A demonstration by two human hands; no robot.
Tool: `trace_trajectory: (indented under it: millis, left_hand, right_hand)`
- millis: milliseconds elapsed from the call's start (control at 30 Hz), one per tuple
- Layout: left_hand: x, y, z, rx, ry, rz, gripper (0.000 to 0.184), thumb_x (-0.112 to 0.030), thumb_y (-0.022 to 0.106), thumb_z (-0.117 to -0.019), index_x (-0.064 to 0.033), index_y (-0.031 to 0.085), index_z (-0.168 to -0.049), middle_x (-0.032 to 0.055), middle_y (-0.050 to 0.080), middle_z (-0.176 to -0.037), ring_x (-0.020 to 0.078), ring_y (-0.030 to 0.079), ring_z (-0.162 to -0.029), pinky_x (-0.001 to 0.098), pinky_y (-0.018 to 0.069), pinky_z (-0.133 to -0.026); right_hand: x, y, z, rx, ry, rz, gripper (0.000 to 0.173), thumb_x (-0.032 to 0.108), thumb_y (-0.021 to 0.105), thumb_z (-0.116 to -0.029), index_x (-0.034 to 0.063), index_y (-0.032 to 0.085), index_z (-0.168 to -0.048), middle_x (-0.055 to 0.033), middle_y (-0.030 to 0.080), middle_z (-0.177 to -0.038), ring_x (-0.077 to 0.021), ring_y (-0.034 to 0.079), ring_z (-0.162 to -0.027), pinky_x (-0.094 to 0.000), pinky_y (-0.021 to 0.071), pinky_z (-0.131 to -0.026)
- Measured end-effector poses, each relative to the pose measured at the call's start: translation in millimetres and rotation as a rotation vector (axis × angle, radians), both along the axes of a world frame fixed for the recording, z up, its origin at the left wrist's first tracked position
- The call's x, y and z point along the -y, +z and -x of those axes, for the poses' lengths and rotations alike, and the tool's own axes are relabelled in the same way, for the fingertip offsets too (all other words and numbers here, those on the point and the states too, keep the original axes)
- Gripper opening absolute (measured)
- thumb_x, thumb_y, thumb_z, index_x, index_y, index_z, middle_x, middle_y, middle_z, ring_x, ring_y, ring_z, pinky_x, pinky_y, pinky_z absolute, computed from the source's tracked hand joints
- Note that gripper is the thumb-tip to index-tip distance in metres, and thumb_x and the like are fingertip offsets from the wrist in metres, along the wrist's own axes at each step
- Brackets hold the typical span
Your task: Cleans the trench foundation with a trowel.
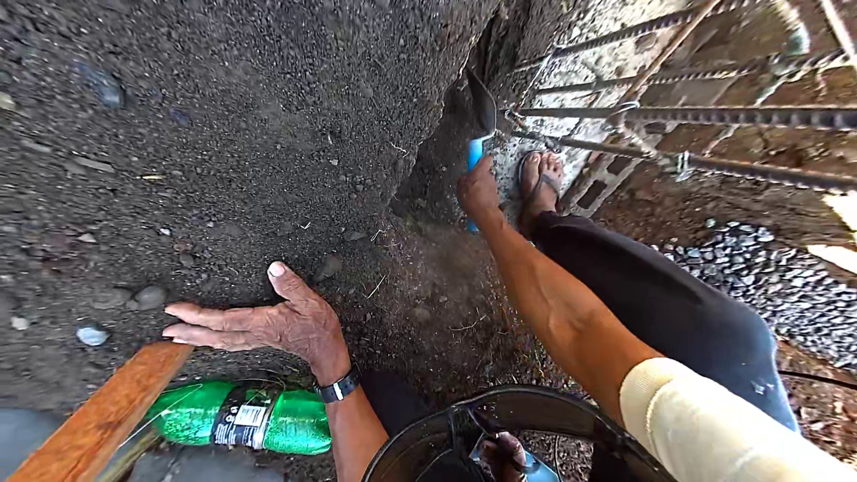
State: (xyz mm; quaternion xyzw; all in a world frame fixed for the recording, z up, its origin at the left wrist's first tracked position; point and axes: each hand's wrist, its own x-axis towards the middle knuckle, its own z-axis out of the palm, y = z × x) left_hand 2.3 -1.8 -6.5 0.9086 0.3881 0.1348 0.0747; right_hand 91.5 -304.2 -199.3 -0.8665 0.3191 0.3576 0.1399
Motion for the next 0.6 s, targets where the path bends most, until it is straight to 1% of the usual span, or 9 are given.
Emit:
trace_trajectory:
  millis: [100, 167, 233, 300, 367, 400, 467, 533, 600]
  left_hand:
    - [0, 0, 1, 0.004, -0.009, 0.003, 0.105, -0.056, 0.062, -0.0939, 0.0148, 0.017, -0.157, 0.0437, 0.008, -0.161, 0.0558, 0.007, -0.152, 0.0579, 0.0081, -0.126]
    - [-1, 0, 0, 0.008, -0.003, 0.012, 0.106, -0.056, 0.062, -0.0935, 0.0141, 0.015, -0.157, 0.0429, 0.006, -0.162, 0.0543, 0.005, -0.153, 0.0566, 0.0058, -0.127]
    - [0, 1, 1, -0.002, 0.004, 0.009, 0.106, -0.056, 0.062, -0.093, 0.0152, 0.015, -0.157, 0.0437, 0.007, -0.161, 0.0545, 0.006, -0.153, 0.0567, 0.0069, -0.126]
    - [0, 1, -1, 0.001, 0.012, 0.011, 0.107, -0.057, 0.062, -0.0927, 0.0149, 0.015, -0.157, 0.043, 0.006, -0.162, 0.0537, 0.005, -0.154, 0.0564, 0.0069, -0.127]
    - [0, 1, 0, 0.004, 0.009, 0.009, 0.106, -0.056, 0.062, -0.093, 0.0152, 0.015, -0.157, 0.0433, 0.007, -0.161, 0.0541, 0.005, -0.153, 0.0566, 0.0075, -0.126]
    - [0, 1, 0, 0.006, 0.007, 0.014, 0.106, -0.055, 0.062, -0.093, 0.0154, 0.015, -0.157, 0.0434, 0.007, -0.161, 0.054, 0.005, -0.153, 0.0563, 0.0067, -0.126]
    - [0, 1, 0, 0.003, 0.004, 0.012, 0.106, -0.056, 0.061, -0.0933, 0.016, 0.015, -0.156, 0.0438, 0.006, -0.161, 0.0547, 0.005, -0.153, 0.0571, 0.006, -0.126]
    - [0, 0, 0, 0.0, 0.003, 0.008, 0.106, -0.056, 0.061, -0.094, 0.0153, 0.014, -0.157, 0.0438, 0.005, -0.161, 0.0549, 0.004, -0.153, 0.0574, 0.006, -0.126]
    - [1, 0, -1, 0.001, 0.001, 0.011, 0.105, -0.056, 0.061, -0.0939, 0.015, 0.015, -0.157, 0.0434, 0.006, -0.161, 0.0546, 0.005, -0.153, 0.0571, 0.0058, -0.126]
  right_hand:
    - [-16, -5, -12, -0.033, -0.022, 0.019, 0.062, 0.021, 0.056, -0.0983, 0.0059, 0.028, -0.152, -0.0233, 0.07, -0.11, -0.0413, 0.072, -0.102, -0.0586, 0.0589, -0.083]
    - [-21, 2, 1, -0.067, 0.031, 0.014, 0.059, 0.02, 0.054, -0.0999, 0.0065, 0.029, -0.152, -0.0237, 0.07, -0.109, -0.0422, 0.072, -0.099, -0.0601, 0.0589, -0.081]
    - [-15, 13, 26, -0.166, 0.128, 0.015, 0.06, 0.019, 0.054, -0.0992, 0.0079, 0.027, -0.152, -0.0246, 0.07, -0.108, -0.0437, 0.072, -0.098, -0.0627, 0.0581, -0.079]
    - [-4, 26, 48, -0.233, 0.187, -0.016, 0.058, 0.021, 0.056, -0.099, 0.0069, 0.031, -0.149, -0.0263, 0.069, -0.108, -0.0462, 0.071, -0.098, -0.0657, 0.0569, -0.078]
    - [2, 36, 51, -0.254, 0.182, -0.026, 0.051, 0.024, 0.054, -0.0996, 0.0078, 0.037, -0.145, -0.026, 0.07, -0.106, -0.0465, 0.071, -0.098, -0.0658, 0.056, -0.078]
    - [3, 38, 46, -0.237, 0.157, -0.028, 0.051, 0.026, 0.055, -0.1, 0.0071, 0.038, -0.144, -0.0262, 0.07, -0.107, -0.0466, 0.071, -0.099, -0.0654, 0.0559, -0.079]
    - [0, 37, 23, -0.138, 0.08, -0.036, 0.057, 0.025, 0.058, -0.0995, 0.0028, 0.035, -0.147, -0.0279, 0.068, -0.11, -0.0469, 0.07, -0.1, -0.0651, 0.0563, -0.081]
    - [-7, 25, -8, -0.054, 0.022, -0.013, 0.059, 0.022, 0.057, -0.0984, 0.0009, 0.033, -0.148, -0.0262, 0.068, -0.112, -0.0436, 0.071, -0.101, -0.0618, 0.0576, -0.082]
    - [-15, 11, -32, -0.035, -0.01, 0.013, 0.062, 0.019, 0.056, -0.0977, 0.0018, 0.029, -0.151, -0.0247, 0.068, -0.117, -0.0409, 0.071, -0.105, -0.0598, 0.0583, -0.085]
